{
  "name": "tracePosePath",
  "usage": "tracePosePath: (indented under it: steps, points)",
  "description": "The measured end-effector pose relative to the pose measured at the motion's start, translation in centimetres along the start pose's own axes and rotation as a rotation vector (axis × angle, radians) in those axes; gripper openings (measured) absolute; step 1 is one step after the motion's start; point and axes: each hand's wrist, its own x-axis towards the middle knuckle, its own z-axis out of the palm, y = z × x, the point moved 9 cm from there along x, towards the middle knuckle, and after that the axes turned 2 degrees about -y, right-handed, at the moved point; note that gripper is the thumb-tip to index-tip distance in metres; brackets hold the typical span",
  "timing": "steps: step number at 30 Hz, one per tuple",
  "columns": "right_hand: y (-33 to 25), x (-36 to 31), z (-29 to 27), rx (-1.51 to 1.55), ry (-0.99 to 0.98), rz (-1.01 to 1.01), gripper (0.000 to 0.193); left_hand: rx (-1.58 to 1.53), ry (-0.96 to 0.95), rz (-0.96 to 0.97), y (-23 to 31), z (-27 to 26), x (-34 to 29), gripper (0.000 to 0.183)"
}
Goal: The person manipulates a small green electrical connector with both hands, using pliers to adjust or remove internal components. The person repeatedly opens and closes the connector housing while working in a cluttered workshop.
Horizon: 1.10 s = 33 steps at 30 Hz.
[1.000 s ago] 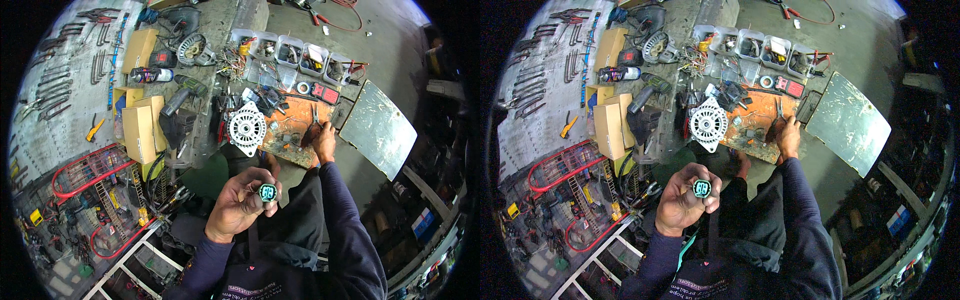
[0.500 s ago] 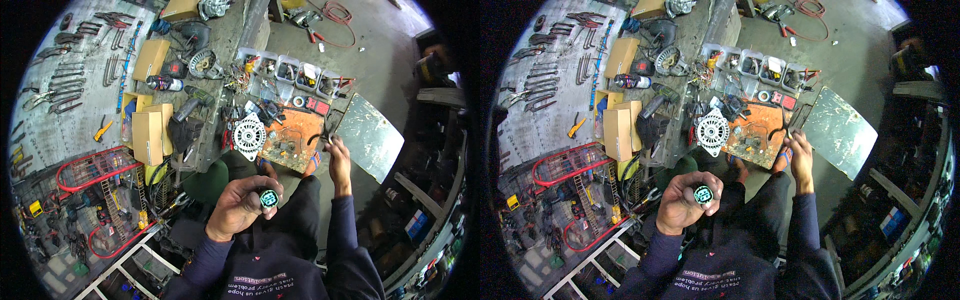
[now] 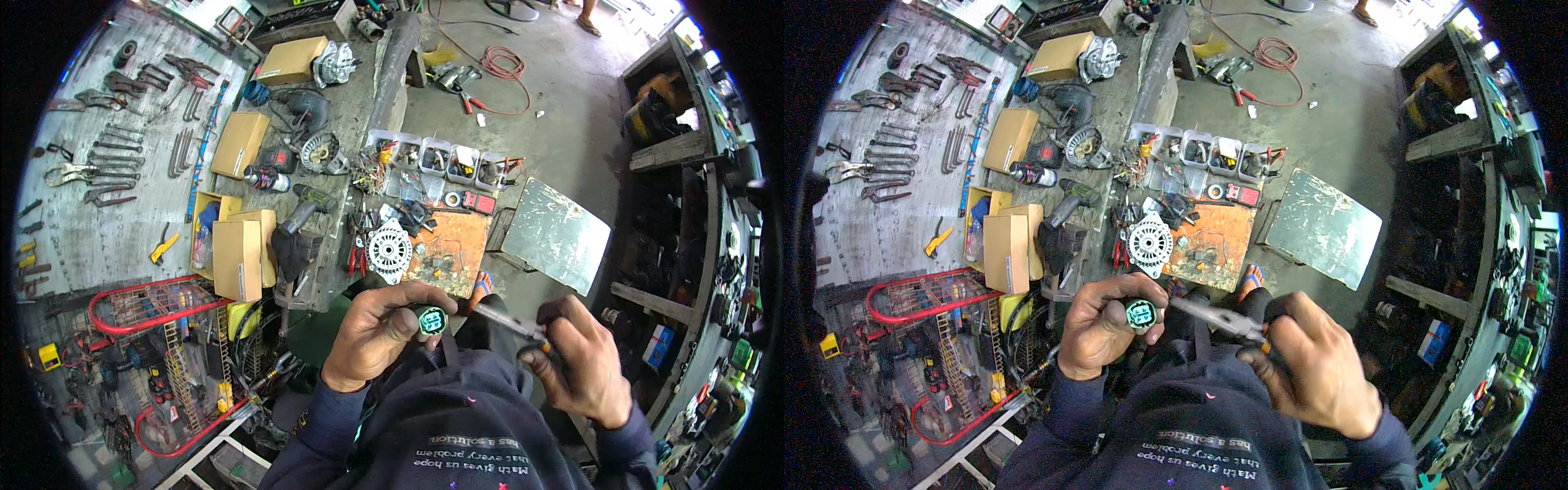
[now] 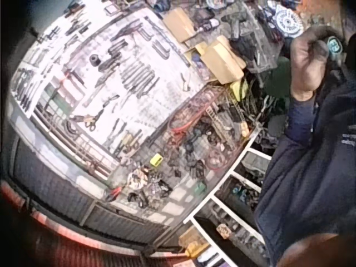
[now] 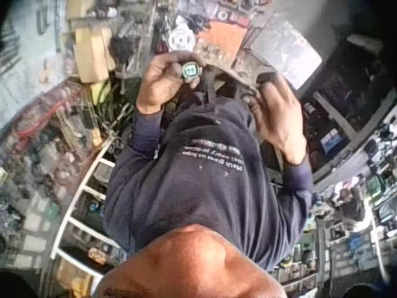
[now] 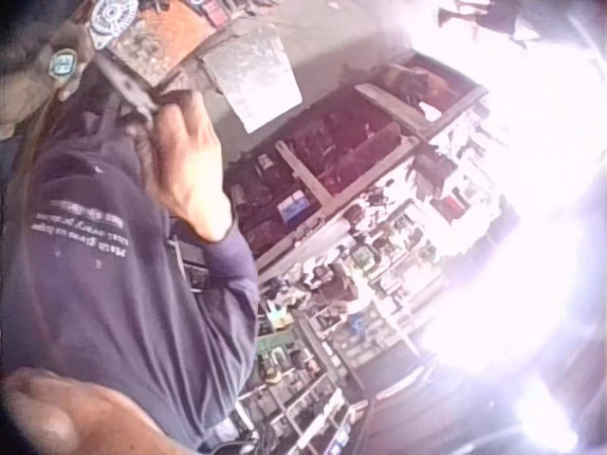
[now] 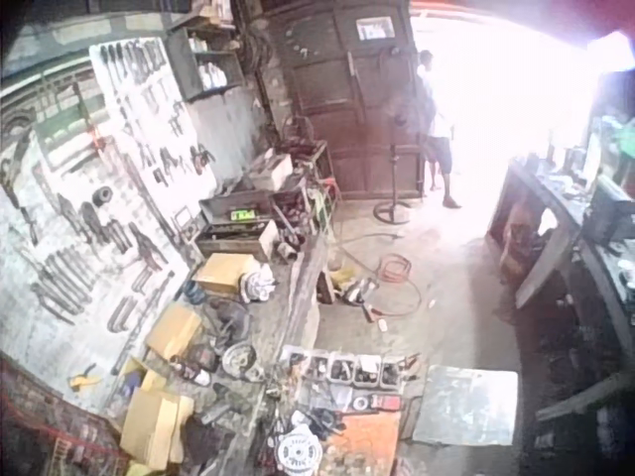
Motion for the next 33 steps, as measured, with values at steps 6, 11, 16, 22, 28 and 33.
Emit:
tracePosePath:
  steps: [6, 11, 16, 22, 28, 33]
  points:
    - [-6.5, -0.3, -2.3, -0.527, 0.026, -0.201, 0.027, 0.114, -0.018, 0.01, 1.9, 1.0, -0.3, 0.068]
    - [-7.9, -0.3, -2.4, -0.57, 0.036, -0.235, 0.026, 0.1, -0.089, -0.008, 2.3, 1.5, -0.9, 0.055]
    - [-8.3, -0.6, -2.3, -0.673, 0.075, -0.271, 0.026, 0.191, -0.082, -0.009, 2.5, 1.4, -1.0, 0.056]
    - [-9.0, -1.0, -2.0, -0.748, 0.052, -0.307, 0.027, 0.366, -0.043, -0.044, 2.8, 1.8, -1.3, 0.059]
    - [-9.9, -0.9, -0.7, -0.897, 0.026, -0.277, 0.04, 0.506, 0.036, -0.042, 2.8, 1.6, -1.1, 0.05]
    - [-8.8, -0.5, 0.4, -0.806, 0.029, -0.312, 0.028, 0.491, 0.079, -0.037, 2.0, 0.6, -1.1, 0.044]
